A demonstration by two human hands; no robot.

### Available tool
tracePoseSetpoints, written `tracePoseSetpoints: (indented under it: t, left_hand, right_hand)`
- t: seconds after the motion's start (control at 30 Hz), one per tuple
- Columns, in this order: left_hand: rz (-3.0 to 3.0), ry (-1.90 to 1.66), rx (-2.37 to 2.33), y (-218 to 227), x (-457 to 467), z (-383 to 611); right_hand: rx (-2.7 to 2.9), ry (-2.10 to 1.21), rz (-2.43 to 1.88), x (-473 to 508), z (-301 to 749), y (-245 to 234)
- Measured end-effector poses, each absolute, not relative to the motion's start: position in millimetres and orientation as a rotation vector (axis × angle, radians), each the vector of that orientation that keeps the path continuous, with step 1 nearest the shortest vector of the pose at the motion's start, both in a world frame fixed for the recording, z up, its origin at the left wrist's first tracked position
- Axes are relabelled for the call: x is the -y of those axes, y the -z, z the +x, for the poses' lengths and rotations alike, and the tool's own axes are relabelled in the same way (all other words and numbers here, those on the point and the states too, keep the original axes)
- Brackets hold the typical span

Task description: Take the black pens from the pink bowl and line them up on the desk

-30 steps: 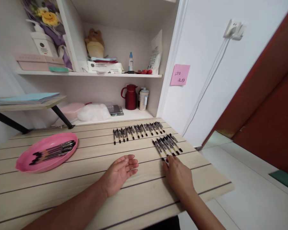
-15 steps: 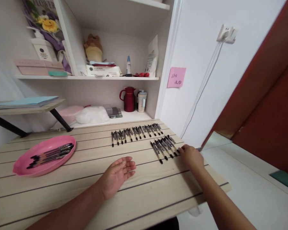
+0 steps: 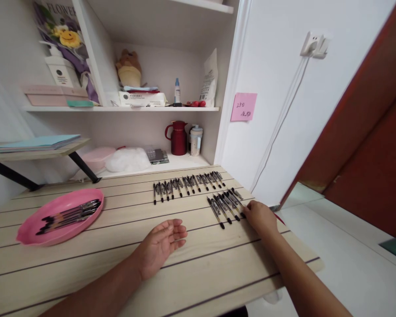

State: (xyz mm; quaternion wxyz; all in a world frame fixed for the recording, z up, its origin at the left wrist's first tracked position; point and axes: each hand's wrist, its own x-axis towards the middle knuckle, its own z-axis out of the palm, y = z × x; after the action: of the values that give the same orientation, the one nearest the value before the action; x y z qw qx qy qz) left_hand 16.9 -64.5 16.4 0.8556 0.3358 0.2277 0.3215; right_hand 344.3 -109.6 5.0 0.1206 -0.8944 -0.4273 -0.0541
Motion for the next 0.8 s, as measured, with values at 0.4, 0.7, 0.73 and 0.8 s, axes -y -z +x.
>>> tracePoseSetpoints:
  t: [0.4,0.7,0.73,0.8]
  left_hand:
    - [0.691,-0.667,-0.463,-16,64,16]
    - [0.698,-0.665,-0.479,-16,63,17]
    - [0.700,-0.665,-0.483,-16,63,17]
    - [0.703,-0.662,-0.486,-16,64,17]
  right_hand:
    - [1.275,0.058,-2.628,123,352,-7]
    - [1.274,0.152,-2.640,86,367,-18]
    - [1.282,0.152,-2.631,79,369,-18]
    - [1.310,0.142,-2.615,65,375,-17]
